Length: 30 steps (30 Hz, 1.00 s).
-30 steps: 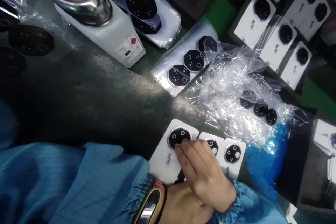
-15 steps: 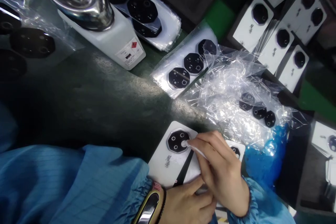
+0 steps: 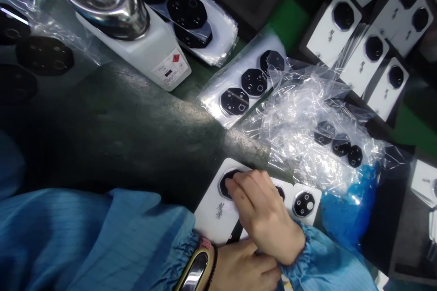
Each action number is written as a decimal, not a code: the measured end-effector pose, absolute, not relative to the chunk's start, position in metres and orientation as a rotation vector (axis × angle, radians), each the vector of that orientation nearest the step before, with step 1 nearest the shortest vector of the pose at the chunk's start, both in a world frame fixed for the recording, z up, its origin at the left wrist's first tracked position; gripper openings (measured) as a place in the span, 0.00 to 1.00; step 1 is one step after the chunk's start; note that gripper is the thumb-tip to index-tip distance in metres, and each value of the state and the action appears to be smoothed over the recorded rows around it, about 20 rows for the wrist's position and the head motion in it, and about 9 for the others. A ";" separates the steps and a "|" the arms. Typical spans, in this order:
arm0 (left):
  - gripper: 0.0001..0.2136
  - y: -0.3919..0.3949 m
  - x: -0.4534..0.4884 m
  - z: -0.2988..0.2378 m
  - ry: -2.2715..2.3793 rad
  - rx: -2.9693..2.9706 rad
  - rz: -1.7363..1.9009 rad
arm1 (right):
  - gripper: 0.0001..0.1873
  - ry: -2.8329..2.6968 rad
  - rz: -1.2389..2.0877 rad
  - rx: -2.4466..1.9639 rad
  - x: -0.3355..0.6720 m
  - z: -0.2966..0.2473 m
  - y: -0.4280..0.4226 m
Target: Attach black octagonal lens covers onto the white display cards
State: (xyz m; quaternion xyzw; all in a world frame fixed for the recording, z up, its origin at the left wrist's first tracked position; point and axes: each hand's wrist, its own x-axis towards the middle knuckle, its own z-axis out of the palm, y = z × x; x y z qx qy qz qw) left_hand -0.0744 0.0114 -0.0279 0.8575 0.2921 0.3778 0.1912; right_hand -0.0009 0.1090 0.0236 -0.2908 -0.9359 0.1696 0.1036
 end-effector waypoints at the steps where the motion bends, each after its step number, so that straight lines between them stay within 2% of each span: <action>1: 0.14 0.010 -0.073 -0.029 0.844 2.398 1.076 | 0.12 -2.768 0.492 -0.846 -0.001 0.024 0.108; 6: 0.11 0.006 -0.070 -0.030 0.981 2.322 1.123 | 0.14 -2.808 0.490 -0.795 -0.002 0.025 0.106; 11: 0.12 0.006 -0.070 -0.030 0.899 2.347 1.123 | 0.14 -2.818 0.463 -0.748 -0.002 0.026 0.106; 19: 0.11 0.002 -0.065 -0.031 1.016 2.260 1.163 | 0.15 -2.830 0.461 -0.747 -0.003 0.028 0.105; 30: 0.11 0.005 -0.068 -0.030 0.996 2.280 1.139 | 0.13 -2.769 0.575 -0.827 -0.002 0.027 0.106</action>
